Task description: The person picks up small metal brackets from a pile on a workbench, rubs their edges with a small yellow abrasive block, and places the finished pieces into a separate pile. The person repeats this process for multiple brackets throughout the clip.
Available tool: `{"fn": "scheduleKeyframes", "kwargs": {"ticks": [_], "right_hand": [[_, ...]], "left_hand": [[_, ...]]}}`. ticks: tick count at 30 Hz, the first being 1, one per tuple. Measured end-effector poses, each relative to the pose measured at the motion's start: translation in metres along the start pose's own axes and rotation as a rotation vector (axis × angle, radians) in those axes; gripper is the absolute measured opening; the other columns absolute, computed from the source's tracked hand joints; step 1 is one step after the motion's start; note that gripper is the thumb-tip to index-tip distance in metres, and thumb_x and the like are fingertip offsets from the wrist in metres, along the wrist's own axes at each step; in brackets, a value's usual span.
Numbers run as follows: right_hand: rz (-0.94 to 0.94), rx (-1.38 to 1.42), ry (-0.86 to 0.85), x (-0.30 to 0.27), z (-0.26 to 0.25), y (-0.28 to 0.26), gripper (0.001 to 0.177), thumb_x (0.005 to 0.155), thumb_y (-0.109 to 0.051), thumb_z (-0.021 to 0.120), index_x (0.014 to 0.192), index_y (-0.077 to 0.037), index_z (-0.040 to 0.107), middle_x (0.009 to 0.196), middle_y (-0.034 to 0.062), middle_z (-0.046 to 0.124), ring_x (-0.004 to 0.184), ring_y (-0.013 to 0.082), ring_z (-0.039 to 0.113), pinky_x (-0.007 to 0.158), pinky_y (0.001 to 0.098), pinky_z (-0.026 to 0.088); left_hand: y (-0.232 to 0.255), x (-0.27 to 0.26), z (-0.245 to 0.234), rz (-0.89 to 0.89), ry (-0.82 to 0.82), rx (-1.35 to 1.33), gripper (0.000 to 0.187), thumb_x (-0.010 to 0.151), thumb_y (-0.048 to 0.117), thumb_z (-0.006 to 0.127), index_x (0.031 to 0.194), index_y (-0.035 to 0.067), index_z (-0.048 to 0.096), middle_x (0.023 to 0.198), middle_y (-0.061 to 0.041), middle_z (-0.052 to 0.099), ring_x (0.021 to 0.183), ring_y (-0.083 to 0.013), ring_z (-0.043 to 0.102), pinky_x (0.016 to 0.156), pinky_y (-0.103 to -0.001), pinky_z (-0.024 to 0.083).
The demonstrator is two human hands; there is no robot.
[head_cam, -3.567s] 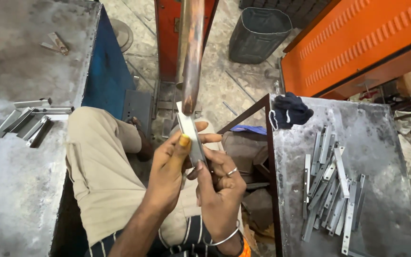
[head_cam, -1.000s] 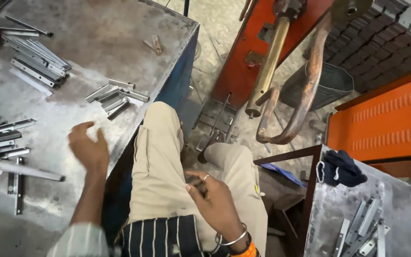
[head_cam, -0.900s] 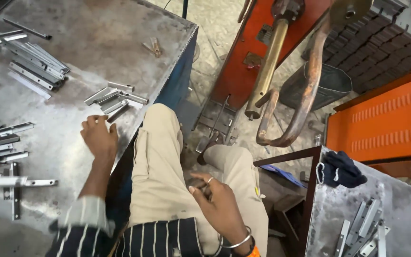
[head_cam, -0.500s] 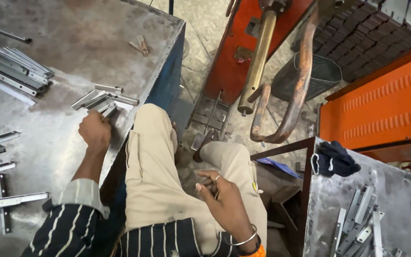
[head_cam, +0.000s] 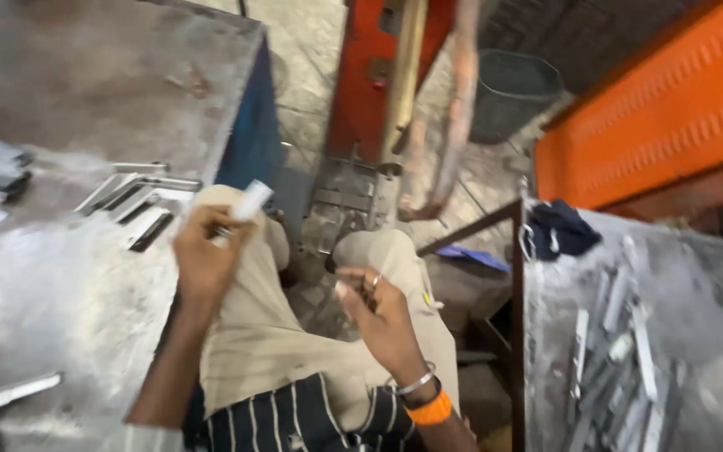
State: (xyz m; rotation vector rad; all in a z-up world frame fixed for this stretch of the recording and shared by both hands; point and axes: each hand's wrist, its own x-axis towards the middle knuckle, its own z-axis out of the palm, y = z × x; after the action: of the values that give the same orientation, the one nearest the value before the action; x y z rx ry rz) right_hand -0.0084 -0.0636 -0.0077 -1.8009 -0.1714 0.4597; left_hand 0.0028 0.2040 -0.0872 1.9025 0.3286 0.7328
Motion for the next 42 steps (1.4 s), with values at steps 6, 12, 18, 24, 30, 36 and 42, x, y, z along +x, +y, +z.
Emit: {"fn": "scheduleKeyframes", "kwargs": {"ticks": [6,12,18,24,30,36,42], "right_hand": [[0.030,0.309,0.290,0.005,-0.031,0.037,0.025,0.099,-0.021,0.063,0.118,-0.004,0.064,0.088,-0.0032,0.068,0.068,0.0036,0.059,0.056,0.0215,0.045],[0.013,0.253,0.466,-0.015,-0.075,0.054,0.017,0.097,-0.017,0.071,0.093,0.000,0.070,0.073,-0.0015,0.064,0.061,0.0044,0.054,0.053,0.0251,0.044],[0.031,-0.192,0.811,-0.036,-0.165,0.114,0.031,0.097,-0.022,0.074,0.080,0.003,0.069,0.064,0.0085,0.062,0.063,0.0096,0.052,0.056,0.0317,0.046],[0.156,-0.895,1.272,-0.092,-0.270,0.258,0.016,0.083,-0.015,0.075,0.095,-0.005,0.074,0.096,0.0157,0.070,0.090,0.0370,0.067,0.078,0.0481,0.053],[0.484,-1.056,1.281,-0.101,-0.284,0.246,0.030,0.074,-0.021,0.081,0.098,-0.006,0.071,0.101,0.0181,0.066,0.092,0.0388,0.066,0.077,0.0517,0.050],[0.620,-1.025,1.154,-0.095,-0.310,0.252,0.013,0.081,-0.020,0.080,0.089,-0.010,0.078,0.085,0.0181,0.074,0.080,0.0406,0.071,0.072,0.0518,0.053],[0.323,-0.364,1.052,-0.083,-0.324,0.210,0.023,0.088,-0.026,0.078,0.085,-0.003,0.072,0.067,0.0112,0.072,0.061,0.0237,0.070,0.058,0.0371,0.052]], "left_hand": [[0.122,-0.070,0.081,-0.133,-0.460,0.004,0.029,0.078,0.006,0.085,0.100,0.003,0.066,0.091,-0.012,0.073,0.073,-0.0234,0.071,0.064,-0.034,0.056],[0.127,-0.104,0.132,-0.112,-0.754,-0.202,0.069,0.080,0.003,0.074,0.142,0.001,0.042,0.099,-0.013,0.072,0.083,-0.0212,0.073,0.071,-0.034,0.056],[0.108,-0.120,0.155,-0.609,-1.036,-0.566,0.042,0.097,0.004,0.060,0.138,-0.004,0.051,0.114,-0.022,0.076,0.087,-0.0293,0.077,0.076,-0.037,0.061],[0.135,-0.103,0.142,-1.050,-0.907,-0.710,0.048,0.096,0.012,0.052,0.142,0.000,0.043,0.130,-0.023,0.067,0.110,-0.0331,0.073,0.093,-0.043,0.059],[0.143,-0.104,0.145,-0.985,-0.915,-0.671,0.048,0.098,0.015,0.053,0.142,0.000,0.042,0.134,-0.023,0.066,0.118,-0.0365,0.069,0.098,-0.045,0.057],[0.145,-0.104,0.143,-0.968,-0.964,-0.654,0.050,0.096,0.016,0.055,0.143,0.002,0.044,0.130,-0.023,0.068,0.114,-0.0356,0.071,0.093,-0.043,0.057],[0.138,-0.103,0.141,-0.971,-0.927,-0.677,0.048,0.096,0.014,0.056,0.142,0.002,0.046,0.128,-0.021,0.069,0.113,-0.0344,0.072,0.091,-0.041,0.058]]}}
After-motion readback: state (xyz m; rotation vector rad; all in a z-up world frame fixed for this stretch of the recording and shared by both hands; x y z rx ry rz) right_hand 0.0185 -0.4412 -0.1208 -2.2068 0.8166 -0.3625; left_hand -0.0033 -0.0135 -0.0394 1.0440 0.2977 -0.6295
